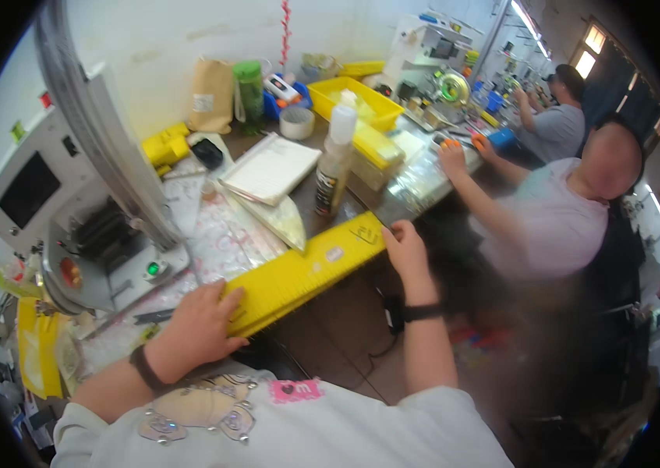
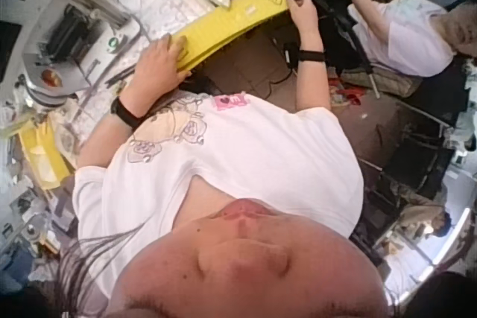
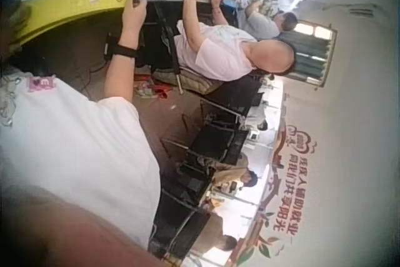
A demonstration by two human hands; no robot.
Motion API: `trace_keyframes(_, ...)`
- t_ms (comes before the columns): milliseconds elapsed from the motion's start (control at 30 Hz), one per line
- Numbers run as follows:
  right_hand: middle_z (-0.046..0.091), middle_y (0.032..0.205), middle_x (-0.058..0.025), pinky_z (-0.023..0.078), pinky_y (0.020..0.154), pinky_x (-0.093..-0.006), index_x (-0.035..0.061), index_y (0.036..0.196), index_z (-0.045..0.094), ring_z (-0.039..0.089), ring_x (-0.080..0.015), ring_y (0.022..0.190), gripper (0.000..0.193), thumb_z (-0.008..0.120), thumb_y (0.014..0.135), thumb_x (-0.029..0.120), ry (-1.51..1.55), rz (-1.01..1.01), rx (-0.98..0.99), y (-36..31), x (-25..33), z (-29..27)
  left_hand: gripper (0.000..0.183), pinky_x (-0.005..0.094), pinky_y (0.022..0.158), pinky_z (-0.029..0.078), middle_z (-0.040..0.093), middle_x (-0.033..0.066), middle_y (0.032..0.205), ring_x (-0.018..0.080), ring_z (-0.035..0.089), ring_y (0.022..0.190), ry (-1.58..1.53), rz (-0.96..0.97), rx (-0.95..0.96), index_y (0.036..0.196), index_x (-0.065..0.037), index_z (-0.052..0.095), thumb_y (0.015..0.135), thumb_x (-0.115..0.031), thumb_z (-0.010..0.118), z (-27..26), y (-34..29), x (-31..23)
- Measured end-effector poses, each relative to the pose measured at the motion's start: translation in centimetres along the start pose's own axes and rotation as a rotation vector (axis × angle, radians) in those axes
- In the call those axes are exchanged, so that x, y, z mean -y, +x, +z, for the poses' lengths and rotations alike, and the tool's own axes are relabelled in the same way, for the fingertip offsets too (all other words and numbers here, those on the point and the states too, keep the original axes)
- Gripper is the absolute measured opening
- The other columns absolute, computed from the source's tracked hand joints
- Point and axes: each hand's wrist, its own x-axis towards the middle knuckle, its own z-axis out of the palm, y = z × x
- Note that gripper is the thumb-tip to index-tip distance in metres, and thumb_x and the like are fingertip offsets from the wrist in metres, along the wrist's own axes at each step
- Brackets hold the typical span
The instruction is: Assembling and testing electrical cables or components at a workbench using machines and adhesives.
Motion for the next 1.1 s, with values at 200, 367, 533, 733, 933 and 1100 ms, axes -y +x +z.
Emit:
trace_keyframes(200,0.059,0.072,-0.0118,0.047,0.062,-0.0321,0.0030,0.092,0.056,0.059,-0.0206,0.068,0.026,0.064,0.079,0.023,-0.049,-0.079,-0.116,1.4,-3.9,1.7,0.064,0.0431,0.077,0.044,0.054,0.0188,0.101,0.0352,0.054,0.091,0.065,0.032,0.006,0.119,-0.006,0.048,0.067,-0.035,0.071,0.9,0.3,0.0)
trace_keyframes(367,0.055,0.066,-0.0073,0.043,0.045,-0.0285,0.0011,0.083,0.052,0.054,-0.0144,0.053,0.020,0.061,0.082,0.019,0.266,0.008,-0.066,2.1,-7.4,3.1,0.065,0.0419,0.078,0.044,0.054,0.0196,0.104,0.0357,0.053,0.093,0.005,0.070,-0.018,0.121,-0.009,0.049,0.066,-0.035,0.071,2.2,0.6,-0.2)
trace_keyframes(533,0.053,0.070,-0.0070,0.043,0.056,-0.0294,0.0015,0.079,0.050,0.054,-0.0153,0.063,0.021,0.066,0.076,0.015,0.270,-0.046,-0.147,0.2,-4.6,2.7,0.071,0.0408,0.082,0.043,0.052,0.0195,0.112,0.0365,0.051,0.101,0.054,0.062,-0.032,0.129,-0.014,0.042,0.068,-0.037,0.070,2.6,-0.4,0.2)
trace_keyframes(733,0.050,0.069,-0.0035,0.040,0.057,-0.0266,0.0033,0.078,0.051,0.049,-0.0127,0.063,0.018,0.067,0.070,0.007,0.547,0.125,-0.125,-0.7,-1.0,-1.0,0.086,0.0419,0.079,0.045,0.054,0.0184,0.112,0.0344,0.054,0.100,0.020,-0.001,0.249,0.139,-0.017,0.026,0.066,-0.035,0.069,-0.2,0.9,-0.2)
trace_keyframes(933,0.049,0.074,-0.0021,0.038,0.062,-0.0219,0.0026,0.084,0.049,0.047,-0.0091,0.068,0.015,0.059,0.074,0.004,0.732,-0.003,-0.352,-1.4,2.2,-4.9,0.085,0.0404,0.077,0.045,0.054,0.0180,0.106,0.0345,0.055,0.093,-0.062,0.122,0.066,0.138,-0.016,0.029,0.064,-0.029,0.068,-2.3,-0.6,-0.3)
trace_keyframes(1100,0.049,0.085,-0.0046,0.041,0.068,-0.0215,0.0060,0.112,0.039,0.050,-0.0098,0.076,0.033,0.052,0.082,0.004,0.872,-0.194,-0.525,-5.8,5.6,-11.3,0.080,0.0405,0.079,0.044,0.050,0.0156,0.108,0.0334,0.051,0.097,0.108,0.205,-0.365,0.132,-0.019,0.041,0.059,-0.026,0.072,-6.6,-4.7,-3.3)
